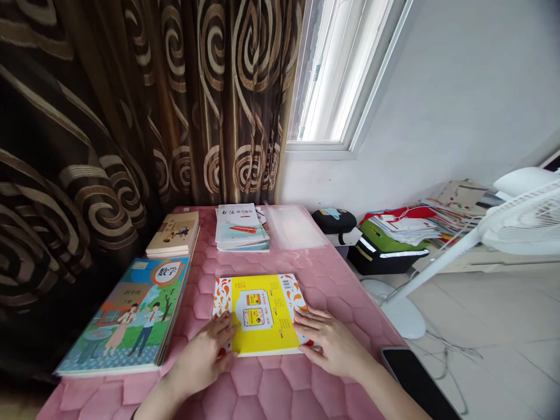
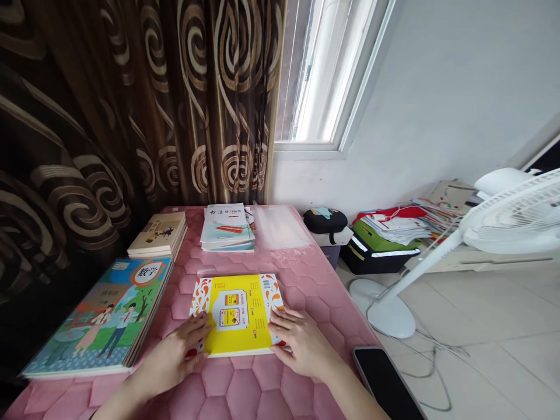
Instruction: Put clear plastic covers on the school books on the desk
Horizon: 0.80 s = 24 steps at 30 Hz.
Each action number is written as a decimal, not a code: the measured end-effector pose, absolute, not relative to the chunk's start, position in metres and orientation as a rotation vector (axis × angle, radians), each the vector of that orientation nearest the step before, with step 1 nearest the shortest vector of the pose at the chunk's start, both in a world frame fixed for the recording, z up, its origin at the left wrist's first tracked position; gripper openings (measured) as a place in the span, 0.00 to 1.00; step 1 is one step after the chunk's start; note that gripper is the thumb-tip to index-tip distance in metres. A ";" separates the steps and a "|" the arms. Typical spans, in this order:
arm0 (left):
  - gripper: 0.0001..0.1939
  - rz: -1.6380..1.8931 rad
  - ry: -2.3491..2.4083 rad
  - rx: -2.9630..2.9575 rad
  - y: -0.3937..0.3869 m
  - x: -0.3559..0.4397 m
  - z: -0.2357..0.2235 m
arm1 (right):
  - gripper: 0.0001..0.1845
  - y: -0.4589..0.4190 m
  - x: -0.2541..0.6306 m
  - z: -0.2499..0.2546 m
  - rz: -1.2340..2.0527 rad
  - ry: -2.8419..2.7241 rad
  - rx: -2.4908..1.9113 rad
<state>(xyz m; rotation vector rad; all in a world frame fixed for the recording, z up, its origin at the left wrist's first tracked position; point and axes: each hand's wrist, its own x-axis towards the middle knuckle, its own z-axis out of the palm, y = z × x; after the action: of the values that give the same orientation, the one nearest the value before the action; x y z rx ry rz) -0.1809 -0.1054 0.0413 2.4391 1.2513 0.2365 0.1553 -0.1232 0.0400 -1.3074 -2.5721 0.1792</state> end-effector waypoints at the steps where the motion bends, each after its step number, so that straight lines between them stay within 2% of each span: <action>1: 0.26 0.240 1.242 2.444 -0.105 -0.182 0.041 | 0.20 -0.122 0.155 0.041 0.186 -2.568 -1.301; 10: 0.22 0.335 1.141 2.501 -0.099 -0.185 0.047 | 0.20 -0.121 0.157 0.043 0.246 -2.506 -1.249; 17: 0.13 0.458 1.074 2.597 -0.095 -0.187 0.051 | 0.17 -0.122 0.157 0.040 0.151 -2.502 -1.209; 24: 0.16 0.748 1.195 2.336 -0.078 -0.184 0.060 | 0.15 -0.109 0.159 0.042 -0.033 -2.368 -1.220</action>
<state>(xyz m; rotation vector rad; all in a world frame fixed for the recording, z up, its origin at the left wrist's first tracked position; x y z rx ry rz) -0.1837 -0.0778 0.0601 2.3355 1.1953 0.7483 0.1590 -0.1089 0.0422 -1.2197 -2.3683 -0.0332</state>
